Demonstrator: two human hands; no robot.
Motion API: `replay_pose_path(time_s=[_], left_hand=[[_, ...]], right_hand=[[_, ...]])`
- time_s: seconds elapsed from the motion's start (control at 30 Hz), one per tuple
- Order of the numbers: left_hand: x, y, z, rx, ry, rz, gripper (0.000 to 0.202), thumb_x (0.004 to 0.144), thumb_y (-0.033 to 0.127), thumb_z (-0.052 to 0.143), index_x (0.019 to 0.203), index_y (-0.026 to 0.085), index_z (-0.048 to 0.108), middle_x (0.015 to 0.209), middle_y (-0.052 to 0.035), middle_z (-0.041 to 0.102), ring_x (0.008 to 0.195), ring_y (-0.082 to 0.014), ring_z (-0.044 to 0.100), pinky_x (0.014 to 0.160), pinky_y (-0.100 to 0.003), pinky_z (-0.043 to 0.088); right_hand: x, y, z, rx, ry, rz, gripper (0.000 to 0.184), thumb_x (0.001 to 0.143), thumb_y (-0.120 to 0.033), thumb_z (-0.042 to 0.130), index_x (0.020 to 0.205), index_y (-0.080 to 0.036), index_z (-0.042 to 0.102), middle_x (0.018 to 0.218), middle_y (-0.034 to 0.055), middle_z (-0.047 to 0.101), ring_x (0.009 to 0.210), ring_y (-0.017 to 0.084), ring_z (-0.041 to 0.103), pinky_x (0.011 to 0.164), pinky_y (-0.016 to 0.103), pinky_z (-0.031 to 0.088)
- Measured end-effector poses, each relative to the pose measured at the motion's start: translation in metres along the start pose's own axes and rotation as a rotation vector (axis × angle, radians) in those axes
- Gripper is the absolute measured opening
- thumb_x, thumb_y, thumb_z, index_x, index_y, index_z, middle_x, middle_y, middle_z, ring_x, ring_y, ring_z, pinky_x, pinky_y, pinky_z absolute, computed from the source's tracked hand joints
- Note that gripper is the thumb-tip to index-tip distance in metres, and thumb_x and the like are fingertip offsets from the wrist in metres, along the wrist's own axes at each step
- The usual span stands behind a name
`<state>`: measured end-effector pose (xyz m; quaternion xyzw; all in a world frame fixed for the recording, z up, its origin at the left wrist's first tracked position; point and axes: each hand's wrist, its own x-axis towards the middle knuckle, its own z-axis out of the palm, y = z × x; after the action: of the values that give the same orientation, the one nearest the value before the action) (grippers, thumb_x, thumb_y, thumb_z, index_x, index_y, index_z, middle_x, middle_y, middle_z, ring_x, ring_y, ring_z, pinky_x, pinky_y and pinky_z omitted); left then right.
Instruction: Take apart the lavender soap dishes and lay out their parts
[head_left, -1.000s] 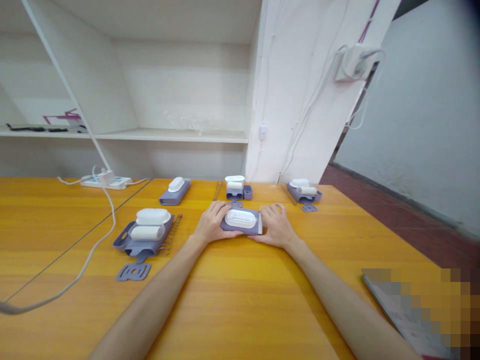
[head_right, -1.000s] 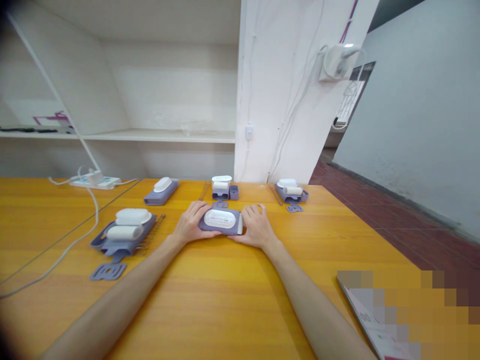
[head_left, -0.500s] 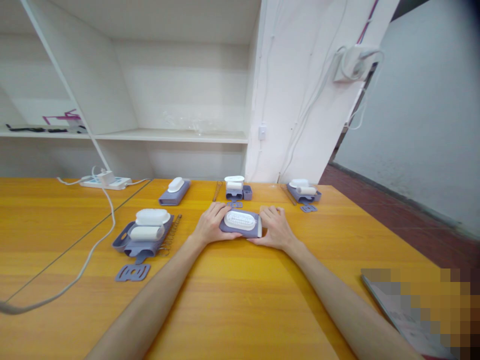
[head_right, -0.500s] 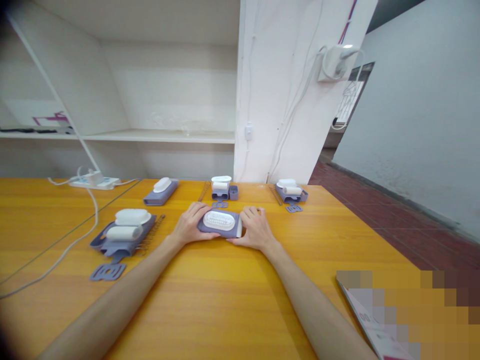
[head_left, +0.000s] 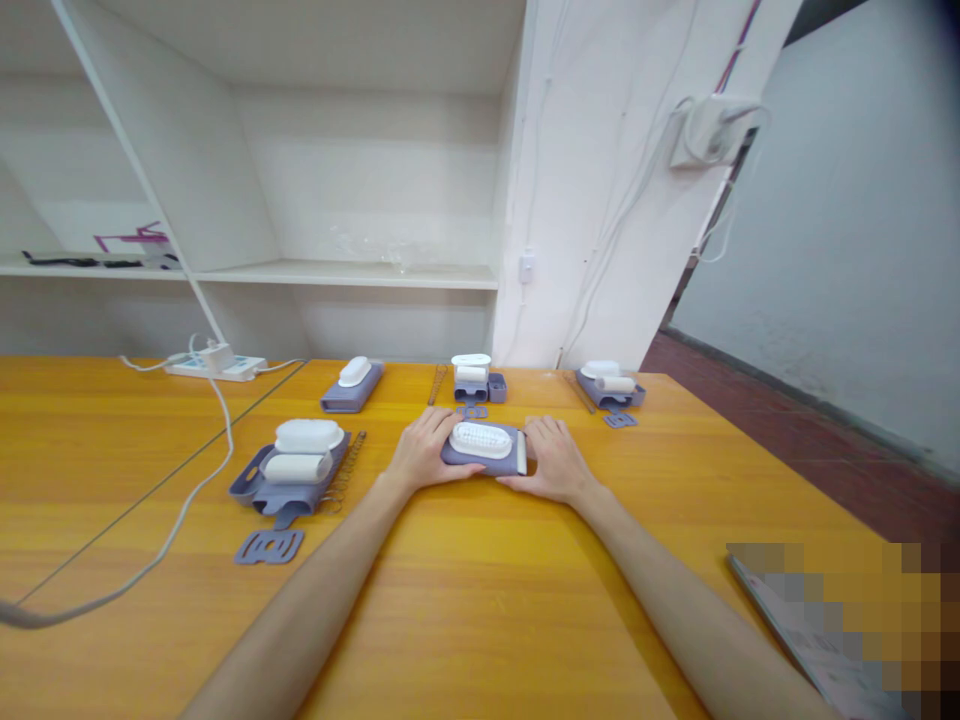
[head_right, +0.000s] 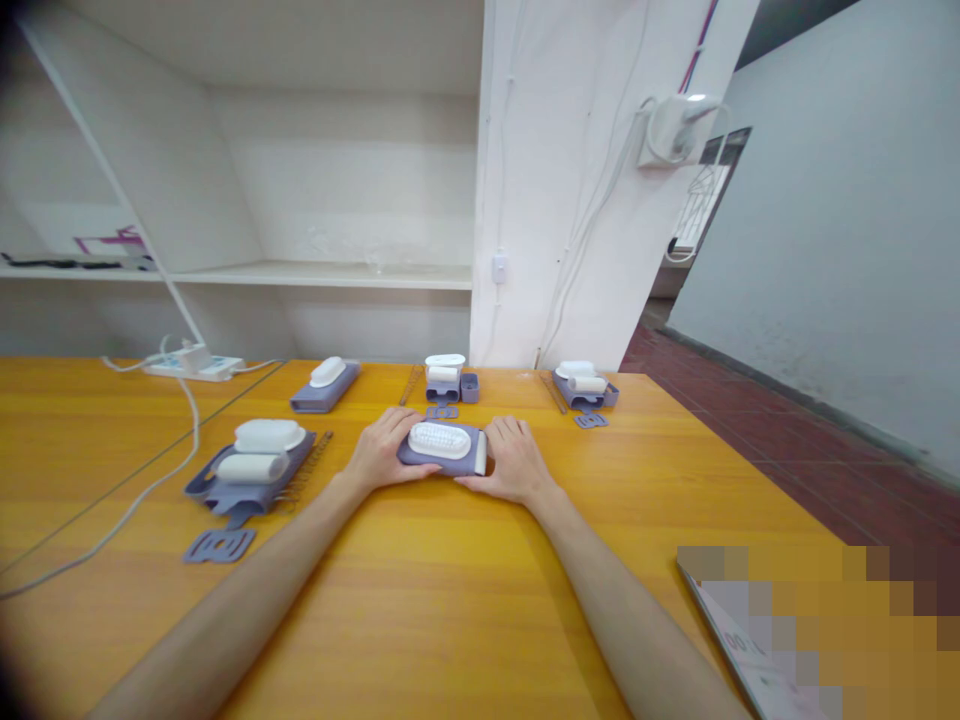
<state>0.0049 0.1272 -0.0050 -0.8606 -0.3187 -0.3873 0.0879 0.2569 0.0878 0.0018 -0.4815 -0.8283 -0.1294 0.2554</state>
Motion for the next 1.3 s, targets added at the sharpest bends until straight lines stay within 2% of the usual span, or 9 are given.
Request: replay_pose_path(time_s=[0.5, 0.6, 0.77, 0.9, 1.0, 1.1, 1.3], left_hand=[[0.0030, 0.0029, -0.0037, -0.013, -0.102, -0.048, 0.060, 0.069, 0.064, 0.060, 0.109, 0.020, 0.055, 0.103, -0.0101, 0.061, 0.096, -0.0257, 0.057, 0.083, -0.039, 0.049], [0.0043, 0.0040, -0.0035, -0.032, -0.133, -0.066, 0.065, 0.066, 0.067, 0.061, 0.109, 0.020, 0.055, 0.101, -0.0093, 0.062, 0.094, -0.0256, 0.058, 0.081, -0.038, 0.049], [0.0038, 0.0021, 0.0006, -0.067, -0.176, -0.099, 0.082, 0.060, 0.071, 0.064, 0.121, 0.019, 0.049, 0.112, -0.0107, 0.060, 0.102, -0.0271, 0.057, 0.087, -0.040, 0.048], [0.0032, 0.0015, 0.0011, -0.070, -0.191, -0.109, 0.081, 0.058, 0.072, 0.064, 0.119, 0.020, 0.050, 0.108, -0.0099, 0.061, 0.099, -0.0268, 0.058, 0.085, -0.040, 0.049], [0.0032, 0.0028, -0.0006, -0.043, -0.168, -0.091, 0.081, 0.056, 0.074, 0.064, 0.115, 0.020, 0.053, 0.103, -0.0099, 0.061, 0.097, -0.0270, 0.057, 0.082, -0.041, 0.049], [0.0025, 0.0038, -0.0012, 0.000, -0.113, -0.070, 0.083, 0.056, 0.074, 0.063, 0.118, 0.019, 0.052, 0.107, -0.0121, 0.060, 0.100, -0.0282, 0.056, 0.085, -0.042, 0.049], [-0.0001, 0.0034, 0.0012, 0.046, -0.033, -0.055, 0.084, 0.060, 0.070, 0.064, 0.123, 0.017, 0.049, 0.110, -0.0138, 0.059, 0.103, -0.0294, 0.054, 0.087, -0.044, 0.048]], right_hand=[[-0.0016, 0.0006, 0.0014, 0.019, 0.032, -0.014, 0.052, 0.068, -0.069, 0.060, 0.084, -0.019, 0.052, 0.087, 0.0075, 0.056, 0.083, 0.023, 0.047, 0.078, 0.037, 0.035], [-0.0016, 0.0010, 0.0020, 0.036, 0.025, -0.001, 0.052, 0.068, -0.068, 0.060, 0.084, -0.019, 0.051, 0.088, 0.0076, 0.055, 0.084, 0.023, 0.047, 0.078, 0.037, 0.035], [-0.0018, 0.0014, 0.0023, 0.064, 0.019, 0.016, 0.052, 0.069, -0.067, 0.061, 0.086, -0.019, 0.051, 0.089, 0.0074, 0.055, 0.085, 0.023, 0.048, 0.078, 0.036, 0.036], [-0.0020, 0.0017, 0.0026, 0.073, 0.019, 0.015, 0.052, 0.069, -0.066, 0.062, 0.087, -0.019, 0.051, 0.090, 0.0074, 0.055, 0.085, 0.023, 0.048, 0.078, 0.036, 0.036], [-0.0019, 0.0011, 0.0022, 0.068, 0.019, 0.007, 0.053, 0.067, -0.066, 0.063, 0.087, -0.019, 0.052, 0.089, 0.0074, 0.055, 0.085, 0.023, 0.048, 0.078, 0.036, 0.036], [-0.0016, -0.0003, 0.0016, 0.071, 0.024, 0.017, 0.054, 0.067, -0.067, 0.062, 0.089, -0.019, 0.052, 0.089, 0.0075, 0.056, 0.085, 0.023, 0.048, 0.078, 0.037, 0.036], [-0.0019, -0.0024, 0.0009, 0.051, 0.064, 0.042, 0.062, 0.068, -0.066, 0.061, 0.104, -0.017, 0.052, 0.098, 0.0109, 0.059, 0.091, 0.026, 0.049, 0.084, 0.040, 0.033]])
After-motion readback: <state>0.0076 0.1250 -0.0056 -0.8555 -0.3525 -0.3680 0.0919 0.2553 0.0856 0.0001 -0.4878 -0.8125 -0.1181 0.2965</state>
